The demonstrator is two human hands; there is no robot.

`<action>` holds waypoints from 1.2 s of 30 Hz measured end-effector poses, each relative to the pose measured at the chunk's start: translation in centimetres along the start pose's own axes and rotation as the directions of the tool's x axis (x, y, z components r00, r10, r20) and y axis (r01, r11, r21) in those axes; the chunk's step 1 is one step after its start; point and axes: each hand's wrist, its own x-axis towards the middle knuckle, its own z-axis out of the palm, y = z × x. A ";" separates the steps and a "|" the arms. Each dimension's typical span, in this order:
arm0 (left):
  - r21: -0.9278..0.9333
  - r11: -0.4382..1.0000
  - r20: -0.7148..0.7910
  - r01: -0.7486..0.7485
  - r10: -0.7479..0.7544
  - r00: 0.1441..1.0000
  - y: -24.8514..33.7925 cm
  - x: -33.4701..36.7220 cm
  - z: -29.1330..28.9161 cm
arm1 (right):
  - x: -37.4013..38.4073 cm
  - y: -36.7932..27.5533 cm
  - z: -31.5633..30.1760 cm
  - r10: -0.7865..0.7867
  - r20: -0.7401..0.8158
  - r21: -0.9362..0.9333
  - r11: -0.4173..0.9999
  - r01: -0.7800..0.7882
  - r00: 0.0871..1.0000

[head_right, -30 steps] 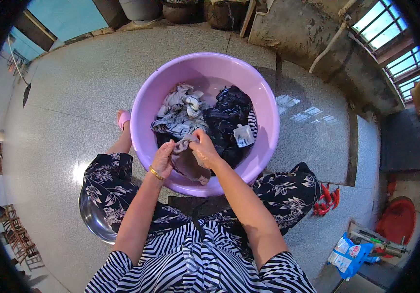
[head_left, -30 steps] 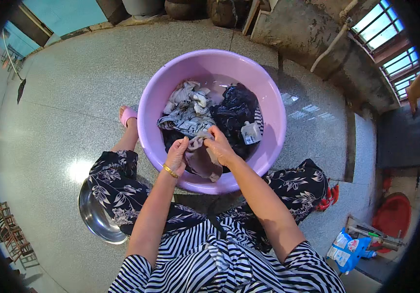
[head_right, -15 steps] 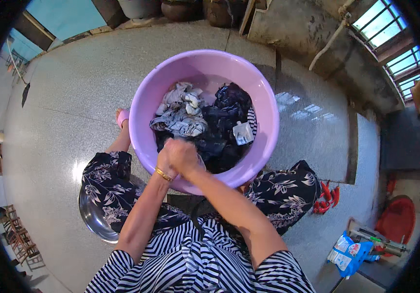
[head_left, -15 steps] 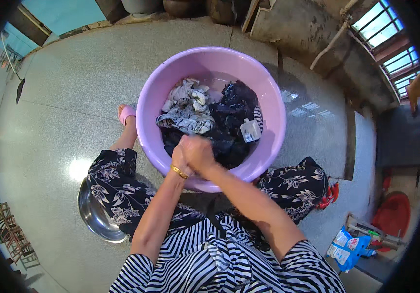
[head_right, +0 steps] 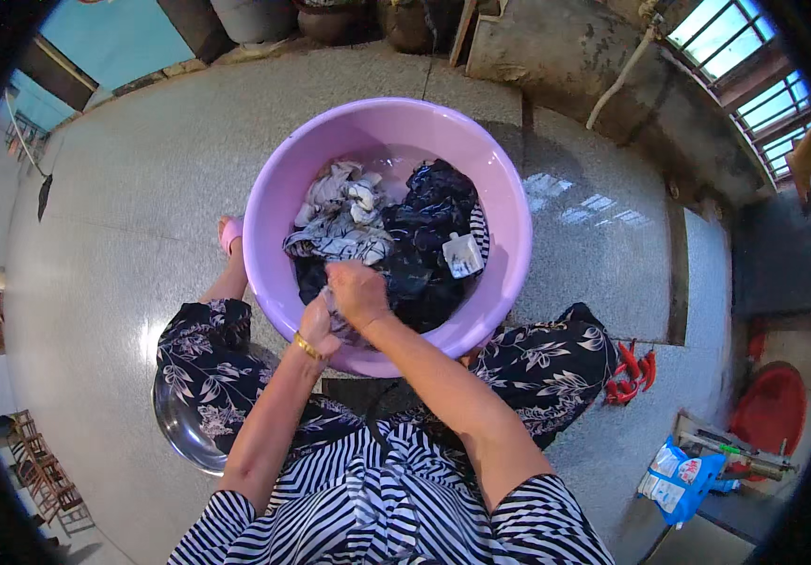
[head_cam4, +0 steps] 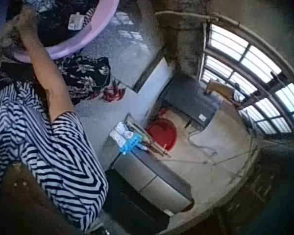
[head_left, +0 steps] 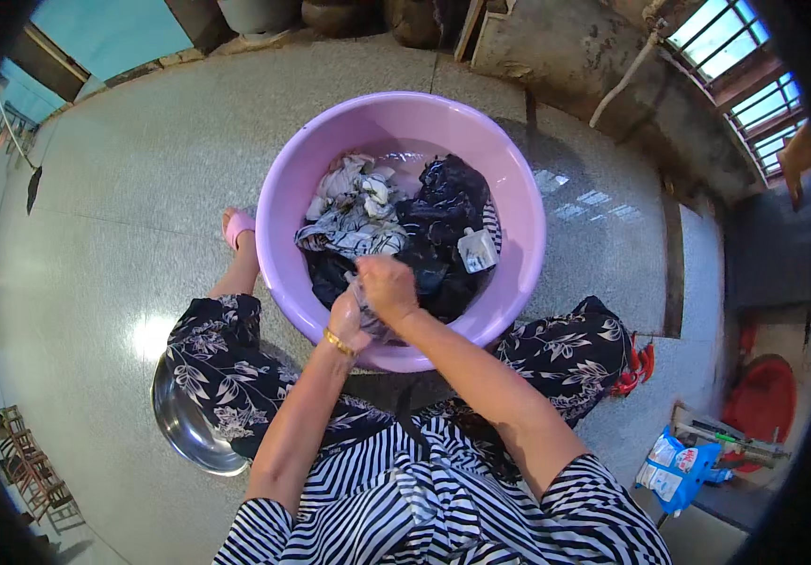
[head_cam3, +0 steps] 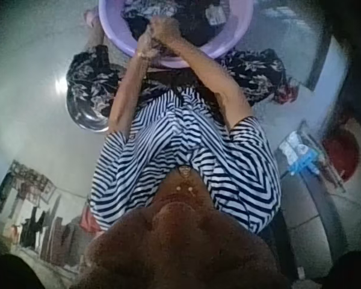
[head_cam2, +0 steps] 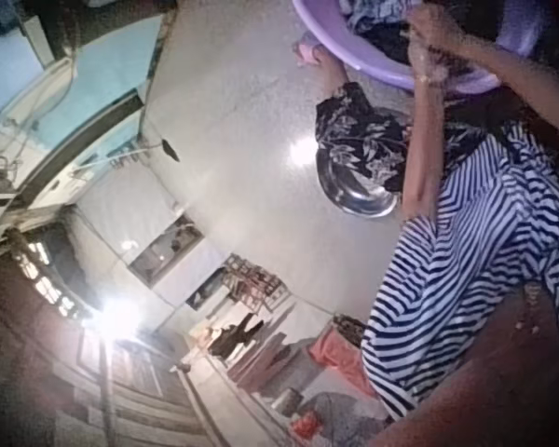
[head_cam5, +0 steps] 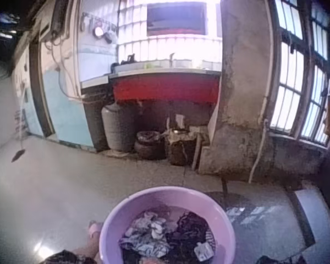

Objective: Washing clothes by hand in a plastic basin.

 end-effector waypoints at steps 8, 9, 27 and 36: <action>-0.331 0.850 -0.210 0.409 -0.489 0.847 7.1 3.3 -4.3 | 3.0 2.5 -1.2 0.726 -0.080 0.304 0.670 -0.677 0.683; -0.114 0.962 -0.188 0.247 -0.265 0.946 7.7 2.9 -4.0 | 3.0 2.6 -0.9 0.744 0.008 0.575 0.544 -0.612 0.668; -0.874 -0.474 0.256 0.112 -0.251 0.933 10.6 5.7 -7.0 | -2.0 5.9 -2.3 0.310 0.886 0.394 -0.107 -0.913 0.346; -0.976 -0.202 0.204 0.079 -0.725 0.658 7.9 4.2 -6.7 | 1.1 4.8 -4.0 0.395 0.709 0.678 -0.151 -0.720 0.585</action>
